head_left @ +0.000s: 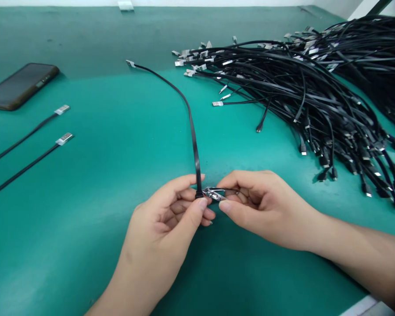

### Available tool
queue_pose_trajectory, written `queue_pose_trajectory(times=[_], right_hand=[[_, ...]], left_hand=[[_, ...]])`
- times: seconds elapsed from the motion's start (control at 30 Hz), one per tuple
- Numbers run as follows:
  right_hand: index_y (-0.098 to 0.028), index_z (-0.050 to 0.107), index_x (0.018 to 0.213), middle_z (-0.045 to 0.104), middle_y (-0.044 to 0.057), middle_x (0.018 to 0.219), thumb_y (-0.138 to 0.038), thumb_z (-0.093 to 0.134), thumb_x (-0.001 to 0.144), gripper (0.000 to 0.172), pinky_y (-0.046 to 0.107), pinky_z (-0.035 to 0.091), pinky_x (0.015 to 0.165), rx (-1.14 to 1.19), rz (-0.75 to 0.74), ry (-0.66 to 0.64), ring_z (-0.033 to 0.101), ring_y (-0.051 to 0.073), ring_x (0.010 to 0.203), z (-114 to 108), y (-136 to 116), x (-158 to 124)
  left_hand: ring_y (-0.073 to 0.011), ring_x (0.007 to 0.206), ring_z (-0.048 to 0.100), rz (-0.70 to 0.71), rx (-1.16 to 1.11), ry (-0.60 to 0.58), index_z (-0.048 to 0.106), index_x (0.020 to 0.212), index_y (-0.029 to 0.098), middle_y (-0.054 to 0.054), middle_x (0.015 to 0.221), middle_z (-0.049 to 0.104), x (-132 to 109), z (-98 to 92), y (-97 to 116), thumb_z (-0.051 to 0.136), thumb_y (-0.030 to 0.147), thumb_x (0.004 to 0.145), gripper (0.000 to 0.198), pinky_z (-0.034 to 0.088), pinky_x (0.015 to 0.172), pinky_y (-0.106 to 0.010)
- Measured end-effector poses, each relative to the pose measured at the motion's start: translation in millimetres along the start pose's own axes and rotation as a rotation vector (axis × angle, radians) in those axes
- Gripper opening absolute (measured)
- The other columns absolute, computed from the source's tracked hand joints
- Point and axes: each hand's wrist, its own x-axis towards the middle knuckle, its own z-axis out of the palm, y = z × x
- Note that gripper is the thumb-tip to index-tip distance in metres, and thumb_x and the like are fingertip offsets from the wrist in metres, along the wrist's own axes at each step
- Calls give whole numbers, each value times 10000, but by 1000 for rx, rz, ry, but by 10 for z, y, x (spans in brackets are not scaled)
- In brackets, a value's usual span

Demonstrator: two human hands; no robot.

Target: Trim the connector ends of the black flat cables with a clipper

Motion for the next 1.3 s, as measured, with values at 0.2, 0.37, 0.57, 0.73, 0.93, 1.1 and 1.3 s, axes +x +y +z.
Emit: queue_pose_trajectory(times=[0.2,0.37,0.57,0.73,0.93,1.1,1.3], right_hand=[[-186,705,886,503,-45,596,-306,652,948,145,228,260,422,-62,-14,11,350,83,496,-5,2,-8],[-190,689,850,482,-41,592,-333,639,956,184,242,247,433,-76,-3,3,333,90,507,-31,-9,-2],[-194,666,836,442,-53,574,-329,631,958,185,242,232,430,-94,-16,2,315,90,499,-40,-6,-12],[-168,671,840,460,-59,585,-301,638,960,182,221,252,437,-150,-30,4,333,82,513,-48,-29,-20],[-168,665,845,494,-48,621,-356,638,944,214,234,267,468,-72,20,34,366,94,546,-58,-39,37],[-180,628,839,544,-19,709,-387,649,894,215,252,323,563,85,59,141,438,123,658,-21,46,104],[-165,623,831,527,-47,681,-336,661,900,188,244,320,590,139,1,145,421,104,649,36,218,258]], left_hand=[[-94,648,781,4,34,-4,803,1047,301,63,785,789,-5,-9,-8,754,139,876,240,635,643,-108],[-99,643,775,7,69,-3,804,1046,291,50,789,779,-5,-7,-22,753,145,882,226,637,634,-112],[-80,654,773,16,68,-12,795,1064,299,60,814,778,-3,-6,-20,750,140,891,239,629,655,-96],[-74,668,774,11,92,-31,783,1089,271,60,820,771,-17,-20,-22,722,139,913,229,631,661,-96],[-88,640,768,-12,97,6,779,1072,240,48,791,761,-14,20,-2,742,174,880,207,630,623,-110],[-138,626,762,-37,99,28,759,1064,193,-9,790,795,-31,-30,-53,771,274,850,229,645,594,-174],[-201,597,728,-134,23,35,741,970,160,-77,755,800,98,-155,-269,920,619,654,586,639,567,-272]])
